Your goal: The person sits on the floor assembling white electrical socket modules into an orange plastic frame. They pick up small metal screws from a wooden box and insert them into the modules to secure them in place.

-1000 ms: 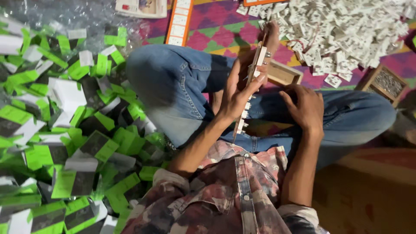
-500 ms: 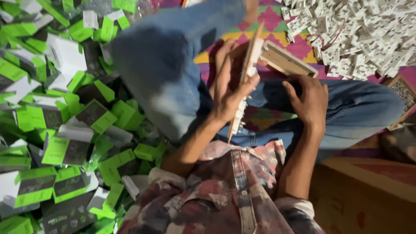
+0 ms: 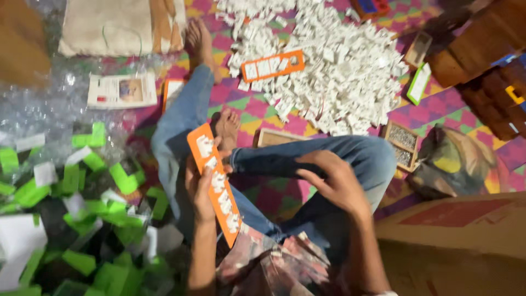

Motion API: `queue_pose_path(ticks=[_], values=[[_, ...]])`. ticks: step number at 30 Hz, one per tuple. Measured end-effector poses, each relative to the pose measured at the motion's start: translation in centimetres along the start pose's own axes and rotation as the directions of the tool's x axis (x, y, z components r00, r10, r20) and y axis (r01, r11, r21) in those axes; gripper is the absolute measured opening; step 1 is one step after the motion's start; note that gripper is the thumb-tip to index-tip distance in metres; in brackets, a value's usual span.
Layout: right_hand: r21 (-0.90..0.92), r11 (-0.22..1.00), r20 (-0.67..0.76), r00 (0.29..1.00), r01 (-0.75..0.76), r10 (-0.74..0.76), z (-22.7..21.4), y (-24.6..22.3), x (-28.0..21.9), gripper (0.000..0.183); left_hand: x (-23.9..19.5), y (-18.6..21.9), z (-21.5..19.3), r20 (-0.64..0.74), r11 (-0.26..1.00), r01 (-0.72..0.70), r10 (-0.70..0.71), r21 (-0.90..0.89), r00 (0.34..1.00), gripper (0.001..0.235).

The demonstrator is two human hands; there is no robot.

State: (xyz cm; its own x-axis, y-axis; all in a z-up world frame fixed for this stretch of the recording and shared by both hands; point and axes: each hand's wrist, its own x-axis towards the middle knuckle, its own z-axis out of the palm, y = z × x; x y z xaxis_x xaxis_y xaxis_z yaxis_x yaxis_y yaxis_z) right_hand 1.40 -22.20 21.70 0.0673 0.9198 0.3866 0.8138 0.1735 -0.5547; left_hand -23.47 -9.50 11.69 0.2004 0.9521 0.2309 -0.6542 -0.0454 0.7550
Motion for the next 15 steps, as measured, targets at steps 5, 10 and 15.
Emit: queue_pose_path(ticks=[5,10,15], values=[[-0.236,0.957,-0.625,0.78,-0.168,-0.018,-5.0,2.3,-5.3,0.016,2.8,-1.2,-0.4,0.053,0.983,0.14,-0.135,-0.116,0.989,0.07],[0.488,0.8,-0.48,0.658,-0.349,0.58,2.7,8.3,-8.9,0.013,4.5,-4.1,0.6,0.179,0.892,0.255,-0.2,-0.374,0.963,0.072],[0.451,0.793,-0.07,0.869,-0.41,0.49,13.7,14.8,-1.1,0.017,4.9,-6.2,3.4,0.288,0.737,0.398,-0.281,-0.546,0.916,0.069]])
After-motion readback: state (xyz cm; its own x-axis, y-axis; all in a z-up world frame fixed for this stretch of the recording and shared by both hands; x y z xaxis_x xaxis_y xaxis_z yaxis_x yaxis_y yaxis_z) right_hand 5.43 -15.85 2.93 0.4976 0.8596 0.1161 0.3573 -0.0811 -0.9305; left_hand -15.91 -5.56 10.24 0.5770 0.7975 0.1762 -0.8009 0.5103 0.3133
